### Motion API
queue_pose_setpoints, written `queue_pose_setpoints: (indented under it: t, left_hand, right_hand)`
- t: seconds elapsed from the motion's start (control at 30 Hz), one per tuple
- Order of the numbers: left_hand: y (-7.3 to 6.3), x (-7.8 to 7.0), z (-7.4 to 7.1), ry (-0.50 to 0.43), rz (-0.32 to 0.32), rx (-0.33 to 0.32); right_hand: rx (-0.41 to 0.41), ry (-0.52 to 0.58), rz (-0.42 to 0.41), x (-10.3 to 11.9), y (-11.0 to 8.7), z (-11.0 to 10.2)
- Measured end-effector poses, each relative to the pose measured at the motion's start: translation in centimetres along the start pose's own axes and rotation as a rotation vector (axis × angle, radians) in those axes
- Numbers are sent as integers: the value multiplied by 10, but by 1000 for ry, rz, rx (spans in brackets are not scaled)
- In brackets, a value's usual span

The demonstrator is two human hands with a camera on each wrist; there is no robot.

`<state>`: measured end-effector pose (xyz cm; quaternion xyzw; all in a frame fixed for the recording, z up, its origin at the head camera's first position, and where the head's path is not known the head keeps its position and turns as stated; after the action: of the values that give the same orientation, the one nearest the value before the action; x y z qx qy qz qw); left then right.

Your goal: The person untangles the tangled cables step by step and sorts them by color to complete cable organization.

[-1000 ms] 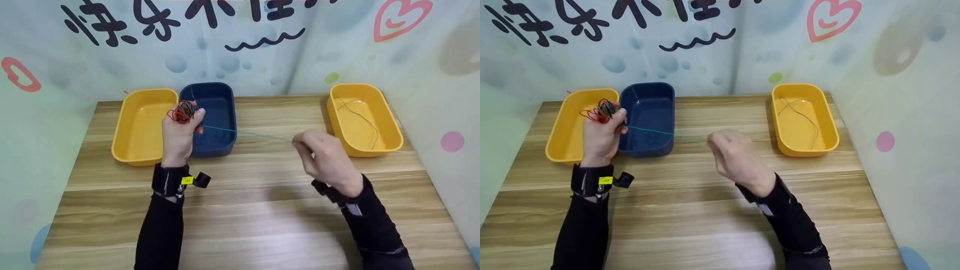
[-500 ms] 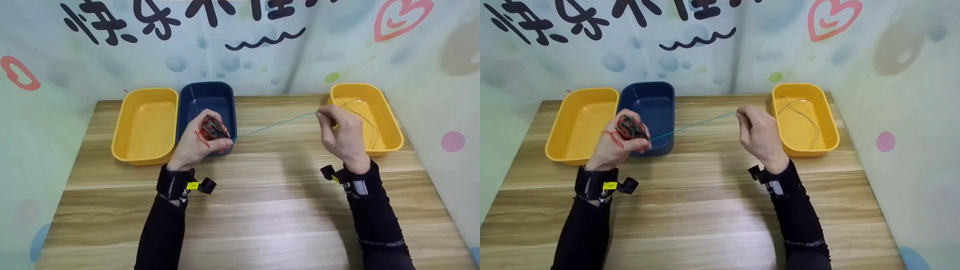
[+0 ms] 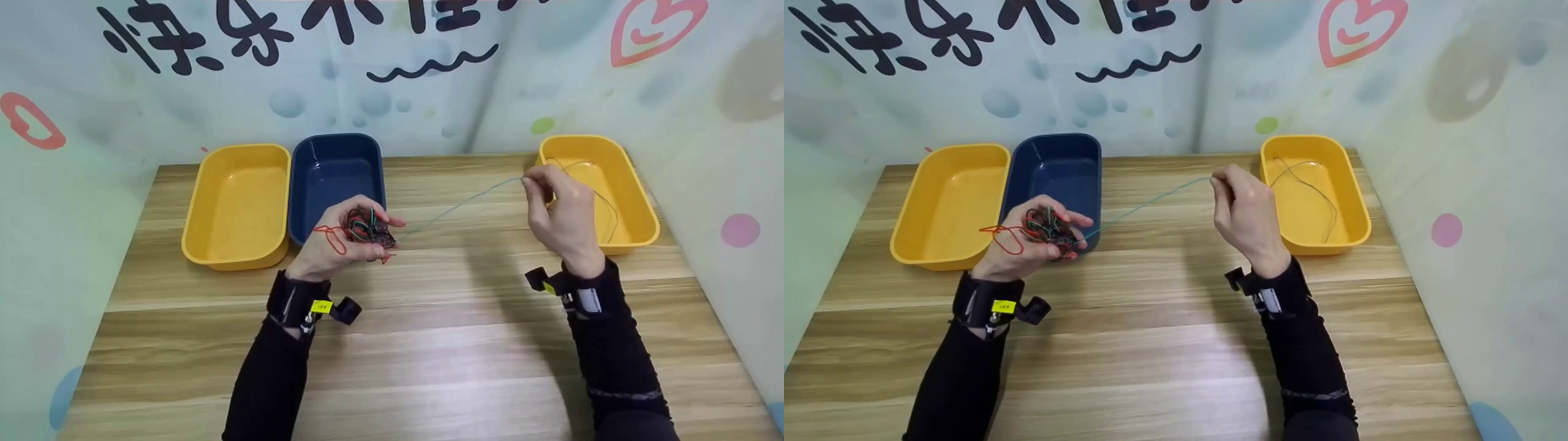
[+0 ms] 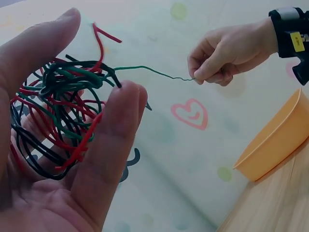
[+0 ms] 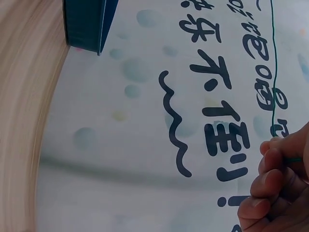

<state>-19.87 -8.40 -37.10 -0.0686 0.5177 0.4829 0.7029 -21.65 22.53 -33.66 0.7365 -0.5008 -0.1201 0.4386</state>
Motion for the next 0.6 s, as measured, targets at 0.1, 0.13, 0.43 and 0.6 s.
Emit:
queue_pose_setpoints:
  t: [0.1, 0.13, 0.43, 0.6]
  left_hand:
    - [1, 3, 0, -38, -5, 19]
    - [1, 3, 0, -36, -6, 18]
    - [2, 9, -2, -15, -65, 16]
    - [3, 12, 0, -197, -45, 68]
  right_hand:
    - [6, -3, 6, -1, 0, 1]
    - [7, -4, 7, -2, 0, 1]
    - [6, 5, 14, -1, 1, 2]
    - [12, -3, 19, -3, 0, 3]
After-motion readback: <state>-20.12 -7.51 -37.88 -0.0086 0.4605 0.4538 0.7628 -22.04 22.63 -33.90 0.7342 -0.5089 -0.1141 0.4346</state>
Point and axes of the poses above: each hand's wrist, its own y-axis towards the middle knuckle, its own z-axis out of the palm, x = y × z, the point moved 3 cm from there along y, towards the middle knuckle, and after that the axes turned 15 degrees about -y, right-handed, at the moved point
